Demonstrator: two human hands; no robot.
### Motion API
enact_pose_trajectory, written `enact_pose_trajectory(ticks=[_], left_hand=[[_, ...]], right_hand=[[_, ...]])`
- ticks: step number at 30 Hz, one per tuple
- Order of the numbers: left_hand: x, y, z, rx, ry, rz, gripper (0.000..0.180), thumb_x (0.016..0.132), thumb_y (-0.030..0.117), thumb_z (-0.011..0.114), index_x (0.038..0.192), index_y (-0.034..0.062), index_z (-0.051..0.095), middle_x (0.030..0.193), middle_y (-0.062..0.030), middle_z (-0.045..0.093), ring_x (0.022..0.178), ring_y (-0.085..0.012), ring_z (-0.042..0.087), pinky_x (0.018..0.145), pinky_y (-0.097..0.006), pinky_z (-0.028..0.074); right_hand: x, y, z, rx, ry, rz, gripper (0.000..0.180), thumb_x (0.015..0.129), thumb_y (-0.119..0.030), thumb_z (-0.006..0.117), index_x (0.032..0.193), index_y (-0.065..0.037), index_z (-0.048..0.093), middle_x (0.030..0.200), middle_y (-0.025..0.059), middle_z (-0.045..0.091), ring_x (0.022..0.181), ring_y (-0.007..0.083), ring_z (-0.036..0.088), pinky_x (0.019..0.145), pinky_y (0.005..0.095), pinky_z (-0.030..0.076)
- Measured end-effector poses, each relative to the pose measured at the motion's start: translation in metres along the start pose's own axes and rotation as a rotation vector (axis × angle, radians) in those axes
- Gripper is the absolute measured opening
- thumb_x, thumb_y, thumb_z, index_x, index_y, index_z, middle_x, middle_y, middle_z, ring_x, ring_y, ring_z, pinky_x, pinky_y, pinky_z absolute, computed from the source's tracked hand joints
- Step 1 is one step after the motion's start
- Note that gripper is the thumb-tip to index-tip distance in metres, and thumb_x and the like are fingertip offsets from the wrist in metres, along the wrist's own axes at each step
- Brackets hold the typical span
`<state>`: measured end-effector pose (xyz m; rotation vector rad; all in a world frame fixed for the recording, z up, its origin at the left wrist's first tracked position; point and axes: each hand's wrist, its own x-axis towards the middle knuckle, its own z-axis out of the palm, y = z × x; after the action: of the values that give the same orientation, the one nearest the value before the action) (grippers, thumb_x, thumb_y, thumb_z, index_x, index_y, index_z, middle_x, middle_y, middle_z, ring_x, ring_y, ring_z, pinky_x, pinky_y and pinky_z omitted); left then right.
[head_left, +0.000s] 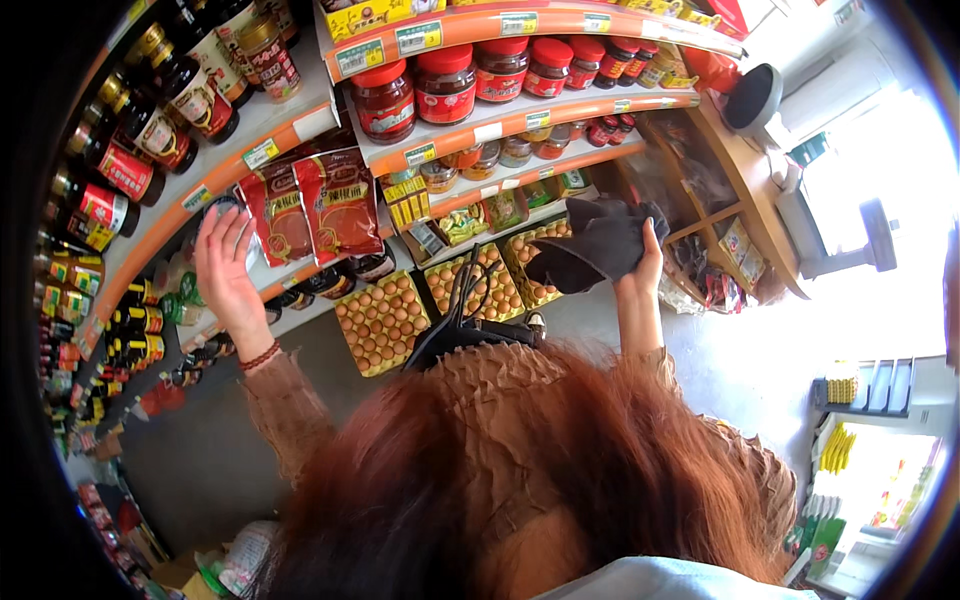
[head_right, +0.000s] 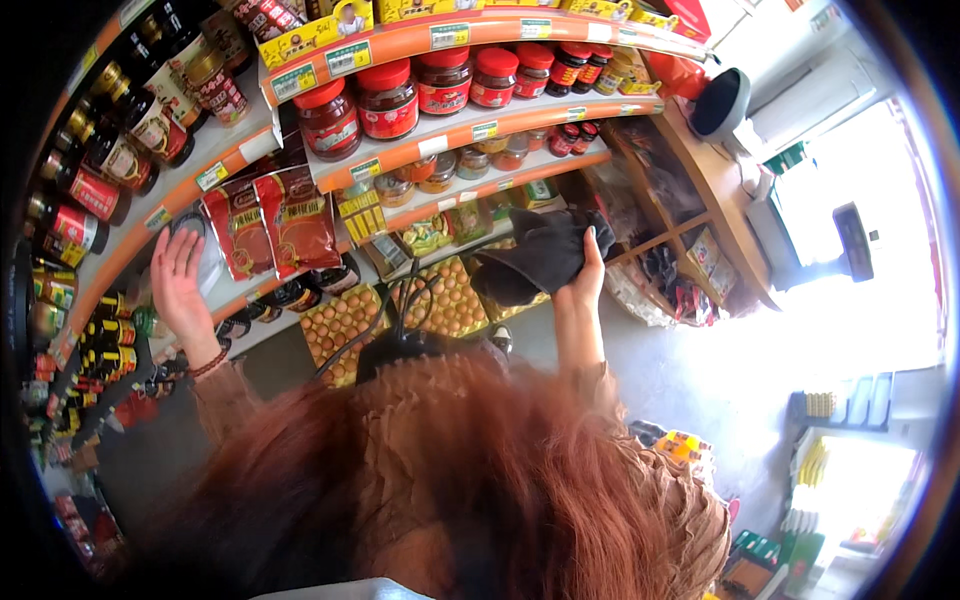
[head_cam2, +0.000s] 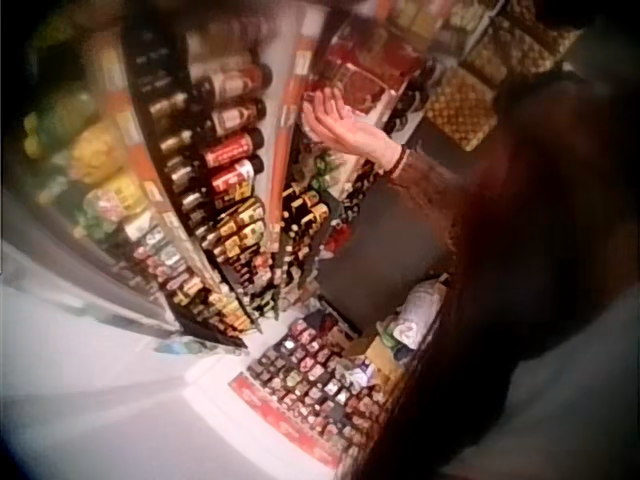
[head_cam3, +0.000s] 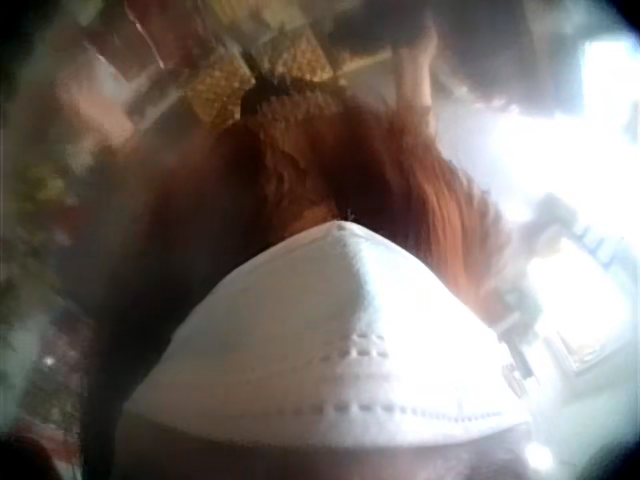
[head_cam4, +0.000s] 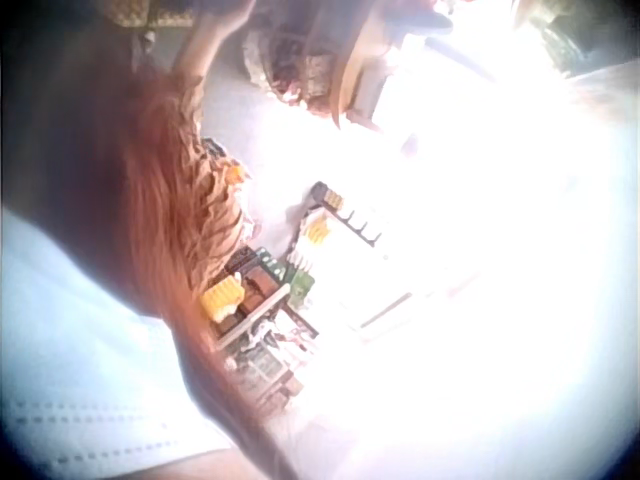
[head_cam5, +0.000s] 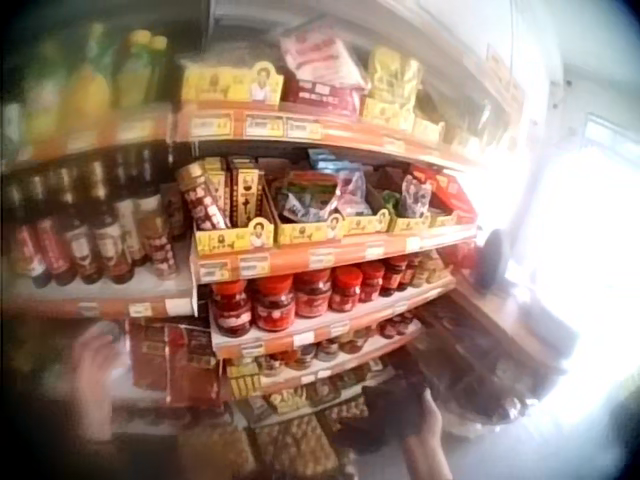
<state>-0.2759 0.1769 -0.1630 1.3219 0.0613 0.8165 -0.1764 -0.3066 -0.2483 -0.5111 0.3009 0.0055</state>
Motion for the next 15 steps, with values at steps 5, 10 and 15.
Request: enact_pose_trajectory(ticks=[5,10,15], left_hand=[[0.038,0.01,0.053,0.075,0.05,0.121,0.034,0.086,0.007,0.058,0.117,-0.0061,0.05,0.111,-0.0164,0.058,0.103,-0.0238,0.057,0.094,-0.035,0.044],[0.084,0.027,0.145,0.444,-0.021,0.442,0.046,0.081,0.012,0.067,0.121,-0.0014,0.047,0.119,-0.0151,0.053,0.111,-0.0224,0.052,0.095,-0.033,0.041],[0.188,-0.015,0.169,0.388,0.124,0.369,0.066,0.07,0.019,0.077,0.121,-0.0036,0.043,0.113,-0.0168,0.053,0.104,-0.021,0.053,0.089,-0.032,0.042]], right_hand=[[-0.021,-0.015,-0.031,0.034,-0.101,0.004,0.037,0.09,-0.029,0.047,0.116,-0.003,0.054,0.117,0.0152,0.057,0.103,0.0331,0.056,0.091,0.0481,0.044],[-0.035,-0.02,-0.054,0.054,0.062,-0.129,0.04,0.09,-0.033,0.051,0.115,-0.002,0.052,0.111,0.0154,0.058,0.101,0.0313,0.057,0.091,0.046,0.045],[-0.038,-0.008,-0.051,0.13,-0.01,-0.05,0.038,0.09,-0.032,0.052,0.116,-0.004,0.055,0.115,0.0147,0.058,0.105,0.032,0.056,0.095,0.0472,0.042]])
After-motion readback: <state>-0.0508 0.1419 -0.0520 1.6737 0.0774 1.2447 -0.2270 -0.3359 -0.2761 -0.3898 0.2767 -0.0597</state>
